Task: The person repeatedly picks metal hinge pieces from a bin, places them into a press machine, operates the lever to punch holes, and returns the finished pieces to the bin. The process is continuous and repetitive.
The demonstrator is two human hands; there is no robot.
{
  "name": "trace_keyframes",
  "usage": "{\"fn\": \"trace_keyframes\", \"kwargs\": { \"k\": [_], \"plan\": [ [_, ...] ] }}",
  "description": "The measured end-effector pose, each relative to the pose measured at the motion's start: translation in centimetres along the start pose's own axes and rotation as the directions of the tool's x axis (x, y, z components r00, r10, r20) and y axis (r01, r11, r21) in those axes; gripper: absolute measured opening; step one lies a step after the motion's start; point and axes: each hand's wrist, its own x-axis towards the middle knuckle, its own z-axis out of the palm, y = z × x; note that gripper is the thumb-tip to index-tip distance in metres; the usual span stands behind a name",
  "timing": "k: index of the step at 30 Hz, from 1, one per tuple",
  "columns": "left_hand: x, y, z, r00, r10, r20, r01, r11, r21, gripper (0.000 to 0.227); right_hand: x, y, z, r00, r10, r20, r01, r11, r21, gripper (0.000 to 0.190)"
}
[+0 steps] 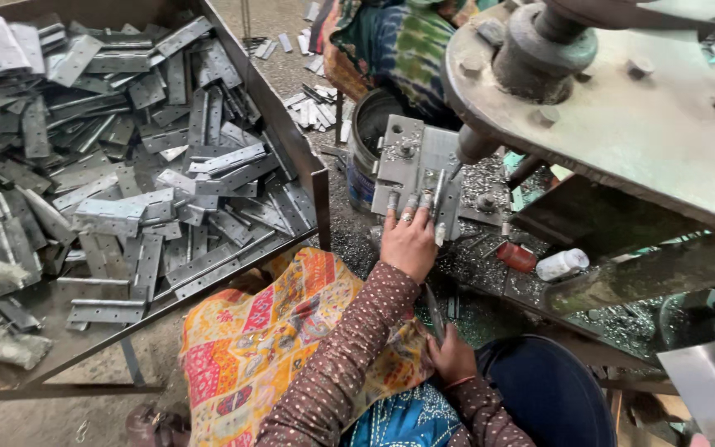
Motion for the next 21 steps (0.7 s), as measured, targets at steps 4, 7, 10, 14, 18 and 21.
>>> {"fn": "trace_keyframes", "kwargs": {
  "k": [4, 7, 10, 14, 18, 21],
  "plan": [
    [0.8, 0.2, 0.2, 0.997, 0.037, -0.07, -0.034, 0.998, 0.053, 0.023, 1.5, 0.9, -2.4, 0.945, 0.237, 0.227, -0.223, 0.971, -0.086, 0.056],
    [2.1, 0.5, 1.4, 0.993, 0.04, -0.113, -0.025, 0.992, 0.127, 0.022, 1.9, 2.2, -4.2, 0.987, 0.075, 0.144, -0.055, 0.989, -0.141, 0.048],
    [3.3, 0.4, 2.4, 0.998, 0.028, -0.049, -0.02, 0.989, 0.148, 0.023, 1.1, 2.5, -2.3, 0.984, 0.125, 0.129, -0.101, 0.978, -0.182, 0.048],
    [3.1, 0.2, 2.5, 0.999, -0.008, 0.038, 0.004, 0.995, 0.105, 0.026, 0.5, 1.7, 0.9, 0.998, -0.017, -0.065, 0.021, 0.997, 0.068, 0.05],
    [2.5, -0.3, 2.6, 1.0, 0.004, -0.023, -0.002, 0.997, 0.08, 0.029, 1.6, 1.5, -1.7, 0.984, 0.097, 0.151, -0.095, 0.995, -0.018, 0.05],
    [4.5, 0.0, 3.7, 1.0, 0.009, 0.008, -0.01, 0.988, 0.155, 0.025, 2.0, 1.8, -5.0, 0.983, 0.07, 0.17, -0.051, 0.993, -0.111, 0.048]
  ]
}}
